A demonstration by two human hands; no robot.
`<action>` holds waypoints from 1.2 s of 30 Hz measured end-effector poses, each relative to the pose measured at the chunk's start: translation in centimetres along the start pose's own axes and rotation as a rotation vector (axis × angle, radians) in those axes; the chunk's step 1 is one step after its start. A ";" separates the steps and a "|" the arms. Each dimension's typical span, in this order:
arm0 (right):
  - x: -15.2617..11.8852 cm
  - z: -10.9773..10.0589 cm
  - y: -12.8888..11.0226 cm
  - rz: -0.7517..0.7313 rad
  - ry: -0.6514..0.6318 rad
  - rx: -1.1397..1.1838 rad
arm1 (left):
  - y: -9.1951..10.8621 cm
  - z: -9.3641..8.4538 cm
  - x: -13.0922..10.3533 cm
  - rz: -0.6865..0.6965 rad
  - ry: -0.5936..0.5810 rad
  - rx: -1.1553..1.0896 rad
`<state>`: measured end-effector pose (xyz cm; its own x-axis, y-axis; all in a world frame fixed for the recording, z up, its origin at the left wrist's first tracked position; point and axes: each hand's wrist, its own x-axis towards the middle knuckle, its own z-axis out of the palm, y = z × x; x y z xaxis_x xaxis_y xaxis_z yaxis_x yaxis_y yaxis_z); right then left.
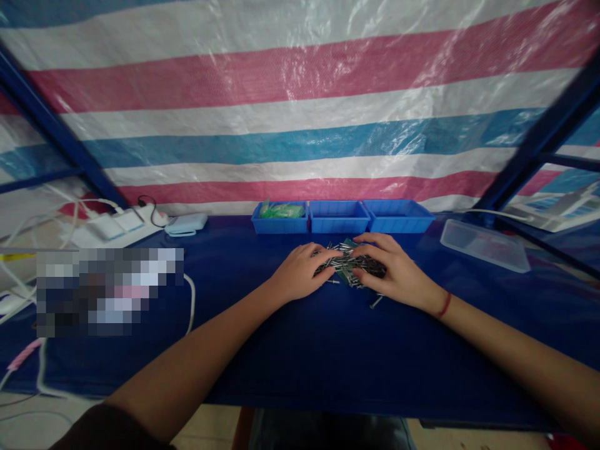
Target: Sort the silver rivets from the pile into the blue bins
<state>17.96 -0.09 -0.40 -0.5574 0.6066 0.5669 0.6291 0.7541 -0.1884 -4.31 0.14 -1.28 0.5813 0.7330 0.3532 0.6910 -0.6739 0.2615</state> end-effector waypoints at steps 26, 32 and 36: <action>-0.1 -0.1 -1.2 -0.242 -0.118 -0.165 | -0.2 0.2 0.0 -0.015 -0.019 0.018; -0.3 -0.1 -0.7 -0.223 0.034 -0.092 | -0.3 0.4 -0.2 -0.028 -0.004 0.020; -0.2 -0.1 -0.6 -0.170 0.148 0.001 | -0.5 0.6 -0.3 -0.021 0.036 0.007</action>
<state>17.78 -0.66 -0.32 -0.5693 0.4276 0.7022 0.5323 0.8426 -0.0815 -4.57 0.29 -2.11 0.5511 0.7429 0.3799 0.7056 -0.6580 0.2630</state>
